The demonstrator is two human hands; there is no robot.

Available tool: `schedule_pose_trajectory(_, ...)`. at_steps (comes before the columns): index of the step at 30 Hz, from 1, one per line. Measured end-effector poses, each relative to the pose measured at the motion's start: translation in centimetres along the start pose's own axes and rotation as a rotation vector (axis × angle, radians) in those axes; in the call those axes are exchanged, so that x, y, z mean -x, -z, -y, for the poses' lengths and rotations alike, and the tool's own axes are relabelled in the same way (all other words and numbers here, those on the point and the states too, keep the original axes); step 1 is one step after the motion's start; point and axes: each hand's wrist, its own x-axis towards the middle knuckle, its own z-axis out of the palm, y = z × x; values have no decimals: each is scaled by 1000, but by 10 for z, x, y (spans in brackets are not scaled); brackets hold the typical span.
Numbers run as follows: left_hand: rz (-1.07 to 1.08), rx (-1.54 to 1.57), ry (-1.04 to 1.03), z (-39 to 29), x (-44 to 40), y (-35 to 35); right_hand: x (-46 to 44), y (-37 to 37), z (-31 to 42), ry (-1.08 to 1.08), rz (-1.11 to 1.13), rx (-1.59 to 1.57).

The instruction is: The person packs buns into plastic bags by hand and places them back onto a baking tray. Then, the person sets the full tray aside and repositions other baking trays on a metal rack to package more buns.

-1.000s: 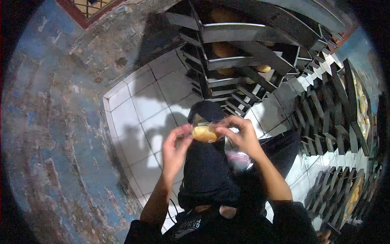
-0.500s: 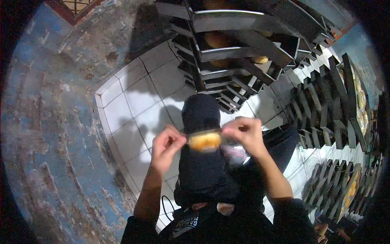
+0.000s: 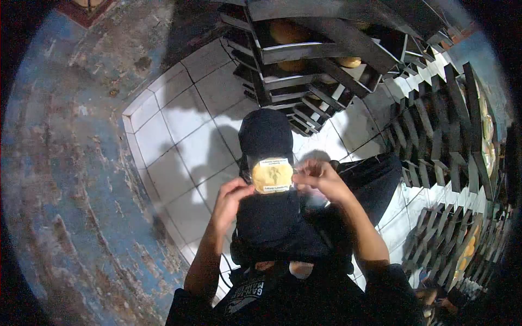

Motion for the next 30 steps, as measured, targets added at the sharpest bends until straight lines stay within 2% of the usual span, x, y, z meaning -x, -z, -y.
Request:
schedule_pose_trajectory(2,35,-20,-15,5,-5,3,-6,2,-5,-136,104,-112)
schedule_pose_trajectory(3,70,-38,-31,6,-7,3,-2,2,-2,-133,102,-112)
schedule_pose_trajectory(6,16,-4,-119,-6,-1,-3,15,5,19,235,321,-49)
schedule_pose_trajectory(7,15,-4,-126,-7,-1,-3,16,9,30,379,357,192)
schedule_pose_trajectory(9,58,-194,-166,-8,1,-4,41,16,72,28,478,142)
schedule_pose_trajectory(11,24,-206,-259,-3,-1,-7,66,23,114,162,488,154)
schedule_pose_trajectory(12,4,-221,-205,-5,-2,-8,78,28,144,413,495,237)
schedule_pose_trajectory(13,-13,-236,-157,-6,-4,-8,89,36,161,612,442,187)
schedule_pose_trajectory(15,23,-242,-302,4,-12,-4,120,49,205,931,109,378)
schedule_pose_trajectory(16,31,-249,-274,6,-13,-2,123,54,225,1109,-98,371)
schedule_pose_trajectory(19,58,-314,-271,10,-19,6,131,62,315,1406,-621,265)
schedule_pose_trajectory(21,55,-330,-330,16,-22,10,128,89,367,1433,-683,298)
schedule_pose_trajectory(23,25,-315,-345,17,-21,13,104,132,405,1381,-783,703)
schedule_pose_trajectory(24,27,-322,-353,13,-21,14,96,138,414,1142,-814,904)
schedule_pose_trajectory(25,17,-331,-325,11,-19,16,88,154,414,1142,-820,898)
schedule_pose_trajectory(26,7,-340,-294,10,-16,18,78,174,409,1216,-1069,1404)
schedule_pose_trajectory(29,-5,-323,-255,9,-10,26,133,147,393,1209,-1242,1764)
schedule_pose_trajectory(30,-13,-295,-245,11,-8,29,161,123,378,1287,-961,1168)
